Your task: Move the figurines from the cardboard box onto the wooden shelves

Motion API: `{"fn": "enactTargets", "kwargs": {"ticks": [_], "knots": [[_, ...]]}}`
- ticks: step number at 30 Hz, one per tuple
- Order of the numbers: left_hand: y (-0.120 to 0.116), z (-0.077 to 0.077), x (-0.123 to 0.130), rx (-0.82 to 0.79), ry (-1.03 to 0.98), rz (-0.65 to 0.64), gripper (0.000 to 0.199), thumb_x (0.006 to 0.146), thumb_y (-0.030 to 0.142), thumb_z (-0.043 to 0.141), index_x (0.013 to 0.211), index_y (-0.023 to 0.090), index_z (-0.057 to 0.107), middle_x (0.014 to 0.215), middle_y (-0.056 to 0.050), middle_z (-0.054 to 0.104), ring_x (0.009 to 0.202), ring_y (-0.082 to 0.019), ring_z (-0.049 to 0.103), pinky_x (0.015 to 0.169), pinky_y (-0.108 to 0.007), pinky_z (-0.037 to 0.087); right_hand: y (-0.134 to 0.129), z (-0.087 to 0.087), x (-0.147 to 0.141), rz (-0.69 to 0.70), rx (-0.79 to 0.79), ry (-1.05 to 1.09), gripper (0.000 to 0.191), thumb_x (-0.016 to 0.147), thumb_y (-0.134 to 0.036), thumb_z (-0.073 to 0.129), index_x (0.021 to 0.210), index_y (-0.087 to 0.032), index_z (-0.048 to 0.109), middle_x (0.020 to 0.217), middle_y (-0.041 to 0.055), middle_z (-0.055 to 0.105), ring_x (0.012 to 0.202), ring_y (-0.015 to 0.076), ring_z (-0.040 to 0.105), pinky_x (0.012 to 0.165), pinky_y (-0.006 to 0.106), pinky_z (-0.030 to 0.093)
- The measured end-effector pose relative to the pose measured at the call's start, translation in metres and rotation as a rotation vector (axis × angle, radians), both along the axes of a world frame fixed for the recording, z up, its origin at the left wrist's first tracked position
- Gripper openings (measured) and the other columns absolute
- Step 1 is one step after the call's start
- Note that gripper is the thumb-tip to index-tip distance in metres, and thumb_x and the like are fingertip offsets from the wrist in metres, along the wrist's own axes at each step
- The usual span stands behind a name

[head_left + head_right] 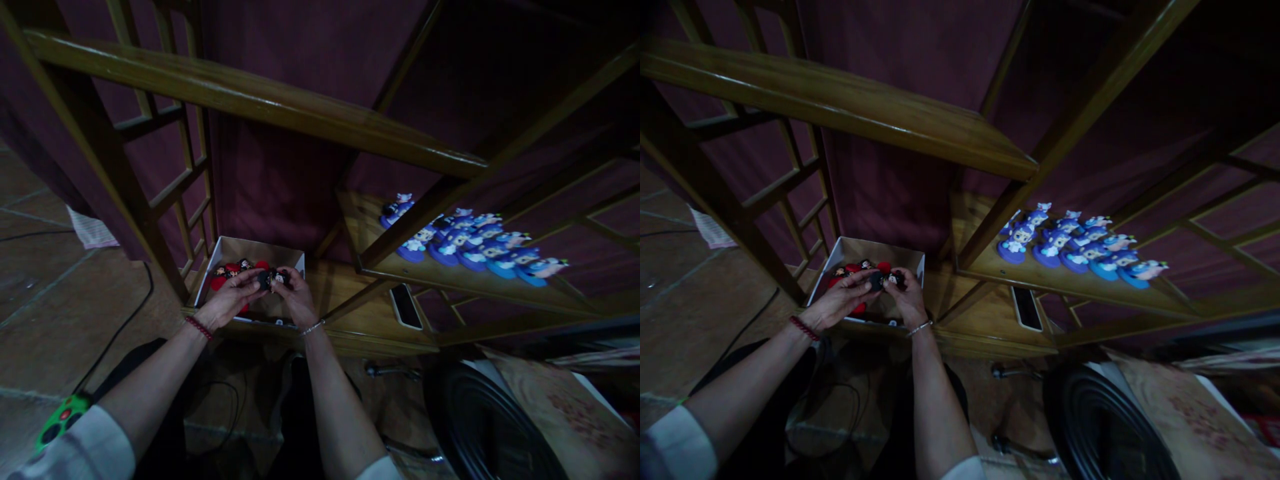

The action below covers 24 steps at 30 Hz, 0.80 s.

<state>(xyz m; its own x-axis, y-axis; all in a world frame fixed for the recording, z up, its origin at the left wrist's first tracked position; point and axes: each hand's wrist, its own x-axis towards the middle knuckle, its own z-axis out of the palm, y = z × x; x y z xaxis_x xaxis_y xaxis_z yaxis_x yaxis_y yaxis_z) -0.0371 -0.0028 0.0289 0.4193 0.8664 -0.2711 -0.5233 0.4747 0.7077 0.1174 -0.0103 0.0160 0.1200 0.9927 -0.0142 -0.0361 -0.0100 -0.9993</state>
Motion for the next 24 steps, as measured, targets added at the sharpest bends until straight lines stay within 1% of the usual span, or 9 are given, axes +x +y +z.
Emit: {"fn": "enactTargets", "kwargs": {"ticks": [8, 14, 24], "knots": [[0.0016, -0.0023, 0.0002, 0.003, 0.022, 0.016, 0.032, 0.068, 0.006, 0.064, 0.099, 0.014, 0.063, 0.102, -0.007, 0.062, 0.097, -0.018, 0.057, 0.093, -0.034, 0.044, -0.0008, 0.0023, -0.0013, 0.016, 0.034, 0.0, 0.033, 0.062, -0.03, 0.066, 0.092, -0.021, 0.054, 0.083, -0.0014, 0.058, 0.074, 0.0122, 0.054, 0.069, 0.025, 0.045], [0.0024, -0.0032, 0.0003, 0.002, 0.012, 0.029, 0.03, 0.068, 0.005, 0.064, 0.097, 0.014, 0.064, 0.098, -0.007, 0.063, 0.094, -0.017, 0.058, 0.091, -0.034, 0.044, -0.0002, 0.0024, -0.0024, 0.021, 0.042, -0.02, 0.033, 0.062, -0.032, 0.065, 0.091, -0.022, 0.054, 0.08, -0.0022, 0.058, 0.072, 0.0123, 0.054, 0.069, 0.025, 0.045], [0.0041, -0.0099, -0.0006, 0.006, -0.01, 0.032, 0.031, 0.067, 0.005, 0.065, 0.097, 0.014, 0.064, 0.101, -0.007, 0.063, 0.095, -0.017, 0.058, 0.092, -0.037, 0.044, 0.0009, -0.0048, -0.0024, -0.003, 0.075, -0.059, 0.032, 0.064, -0.032, 0.064, 0.093, -0.023, 0.053, 0.082, -0.0027, 0.057, 0.074, 0.0121, 0.054, 0.07, 0.024, 0.045]]}}
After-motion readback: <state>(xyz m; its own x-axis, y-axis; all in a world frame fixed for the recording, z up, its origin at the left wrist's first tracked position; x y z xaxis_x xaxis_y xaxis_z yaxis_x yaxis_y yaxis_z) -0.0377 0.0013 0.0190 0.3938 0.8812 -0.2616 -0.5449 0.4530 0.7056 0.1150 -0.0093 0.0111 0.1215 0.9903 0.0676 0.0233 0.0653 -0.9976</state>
